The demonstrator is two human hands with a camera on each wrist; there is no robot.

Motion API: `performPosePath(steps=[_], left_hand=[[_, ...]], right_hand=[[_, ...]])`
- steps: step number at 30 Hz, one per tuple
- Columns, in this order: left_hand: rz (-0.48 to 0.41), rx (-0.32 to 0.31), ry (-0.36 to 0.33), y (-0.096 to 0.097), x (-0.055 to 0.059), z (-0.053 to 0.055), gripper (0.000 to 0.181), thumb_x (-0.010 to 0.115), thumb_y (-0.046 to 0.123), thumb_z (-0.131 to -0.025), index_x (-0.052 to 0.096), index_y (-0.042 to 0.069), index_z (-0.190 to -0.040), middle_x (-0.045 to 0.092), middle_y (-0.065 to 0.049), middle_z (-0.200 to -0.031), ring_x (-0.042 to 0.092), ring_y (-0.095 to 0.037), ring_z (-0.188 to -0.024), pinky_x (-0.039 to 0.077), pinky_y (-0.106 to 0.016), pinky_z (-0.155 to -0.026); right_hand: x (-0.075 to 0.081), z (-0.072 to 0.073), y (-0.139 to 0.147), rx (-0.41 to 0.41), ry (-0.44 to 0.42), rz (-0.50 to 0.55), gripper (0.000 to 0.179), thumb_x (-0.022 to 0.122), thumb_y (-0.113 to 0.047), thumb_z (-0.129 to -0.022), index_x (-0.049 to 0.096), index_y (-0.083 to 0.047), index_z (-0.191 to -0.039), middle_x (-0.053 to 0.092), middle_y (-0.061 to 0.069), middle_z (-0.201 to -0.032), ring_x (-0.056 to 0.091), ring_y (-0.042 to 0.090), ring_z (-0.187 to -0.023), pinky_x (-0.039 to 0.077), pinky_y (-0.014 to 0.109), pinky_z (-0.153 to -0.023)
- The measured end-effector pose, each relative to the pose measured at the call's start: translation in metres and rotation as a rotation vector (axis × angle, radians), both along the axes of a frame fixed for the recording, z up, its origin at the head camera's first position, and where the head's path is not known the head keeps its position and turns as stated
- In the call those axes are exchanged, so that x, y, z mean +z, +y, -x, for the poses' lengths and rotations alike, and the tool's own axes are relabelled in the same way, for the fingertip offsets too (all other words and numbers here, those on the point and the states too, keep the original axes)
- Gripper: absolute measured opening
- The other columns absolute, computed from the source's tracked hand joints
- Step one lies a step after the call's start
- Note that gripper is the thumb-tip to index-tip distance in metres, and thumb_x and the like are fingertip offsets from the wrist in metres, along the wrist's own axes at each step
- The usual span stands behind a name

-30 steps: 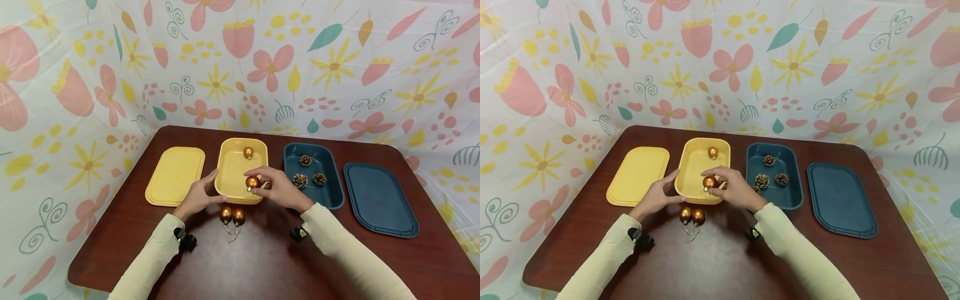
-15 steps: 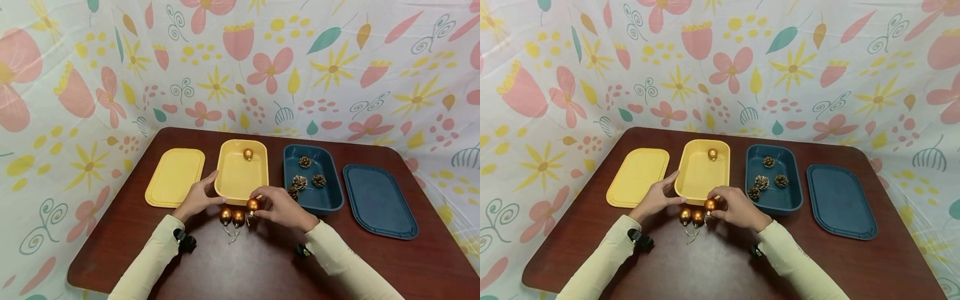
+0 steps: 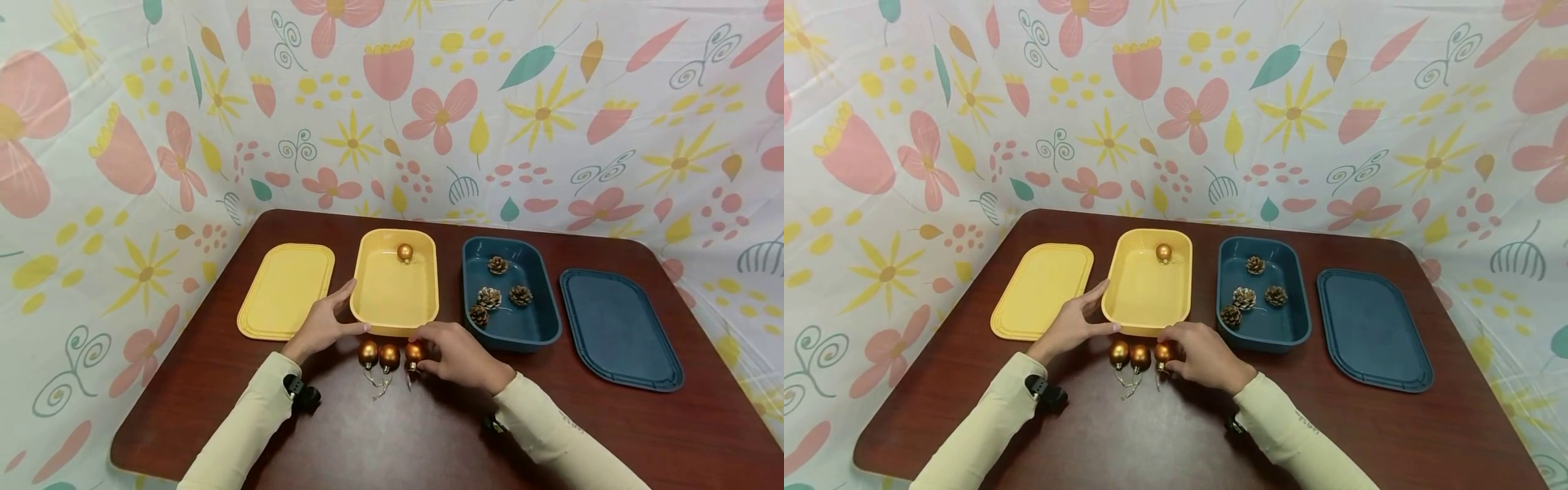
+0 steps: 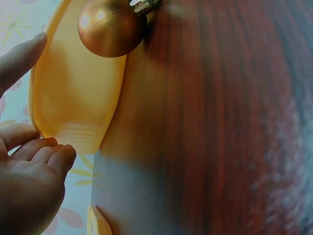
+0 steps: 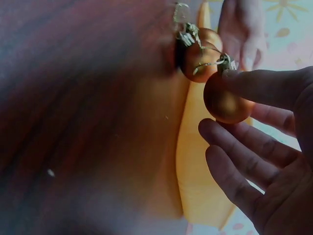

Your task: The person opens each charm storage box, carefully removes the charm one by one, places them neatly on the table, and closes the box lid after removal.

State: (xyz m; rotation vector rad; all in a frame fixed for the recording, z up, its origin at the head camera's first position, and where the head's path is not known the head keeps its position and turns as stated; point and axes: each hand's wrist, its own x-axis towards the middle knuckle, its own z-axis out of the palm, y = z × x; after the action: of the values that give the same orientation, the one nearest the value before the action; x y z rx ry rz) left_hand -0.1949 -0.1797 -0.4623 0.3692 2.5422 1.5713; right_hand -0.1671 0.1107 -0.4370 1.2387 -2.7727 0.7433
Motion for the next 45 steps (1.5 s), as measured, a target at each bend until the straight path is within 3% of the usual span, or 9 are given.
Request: performPosePath(steps=[8, 25, 27, 34, 45], left_hand=[[0.004, 0.006, -0.005, 0.0, 0.0, 0.0, 0.102, 0.086, 0.026, -0.08, 0.025, 0.008, -0.16, 0.022, -0.004, -0.168, 0.028, -0.022, -0.154, 0.03, -0.043, -0.123], [-0.022, 0.008, 0.004, 0.003, 0.003, -0.001, 0.099, 0.085, 0.015, -0.081, 0.024, 0.006, -0.159, 0.021, -0.012, -0.168, 0.026, -0.026, -0.154, 0.028, -0.044, -0.124], [-0.013, 0.007, -0.004, 0.003, 0.006, -0.002, 0.099, 0.084, 0.013, -0.081, 0.023, 0.005, -0.159, 0.02, -0.013, -0.168, 0.025, -0.027, -0.154, 0.027, -0.044, -0.124], [-0.014, -0.003, -0.016, 0.008, 0.037, -0.017, 0.094, 0.082, 0.011, -0.083, 0.026, -0.001, -0.157, 0.023, -0.02, -0.166, 0.027, -0.033, -0.153, 0.03, -0.048, -0.122], [-0.018, -0.006, -0.015, 0.007, 0.035, -0.016, 0.094, 0.082, 0.01, -0.083, 0.026, 0.0, -0.157, 0.023, -0.02, -0.166, 0.026, -0.032, -0.153, 0.029, -0.047, -0.123]], right_hand=[[-0.011, -0.003, -0.006, -0.047, 0.052, -0.031, 0.036, 0.087, -0.015, -0.077, 0.07, -0.012, -0.109, 0.073, 0.001, -0.104, 0.068, 0.013, -0.094, 0.058, 0.035, -0.082], [-0.019, -0.006, -0.013, -0.086, 0.047, -0.011, 0.039, 0.09, -0.014, -0.071, 0.066, -0.015, -0.101, 0.07, -0.002, -0.095, 0.06, 0.011, -0.079, 0.054, 0.03, -0.072], [-0.02, -0.006, -0.013, -0.09, 0.046, -0.003, 0.039, 0.09, -0.014, -0.071, 0.066, -0.015, -0.101, 0.07, -0.002, -0.095, 0.061, 0.011, -0.079, 0.055, 0.03, -0.072], [-0.024, -0.007, -0.014, -0.101, 0.048, 0.002, 0.04, 0.09, -0.016, -0.071, 0.065, -0.016, -0.102, 0.07, -0.003, -0.096, 0.061, 0.01, -0.078, 0.054, 0.029, -0.072], [-0.025, -0.008, -0.013, -0.093, 0.028, 0.01, 0.045, 0.09, -0.014, -0.071, 0.066, -0.016, -0.109, 0.071, -0.001, -0.1, 0.063, 0.008, -0.077, 0.054, 0.026, -0.071]])
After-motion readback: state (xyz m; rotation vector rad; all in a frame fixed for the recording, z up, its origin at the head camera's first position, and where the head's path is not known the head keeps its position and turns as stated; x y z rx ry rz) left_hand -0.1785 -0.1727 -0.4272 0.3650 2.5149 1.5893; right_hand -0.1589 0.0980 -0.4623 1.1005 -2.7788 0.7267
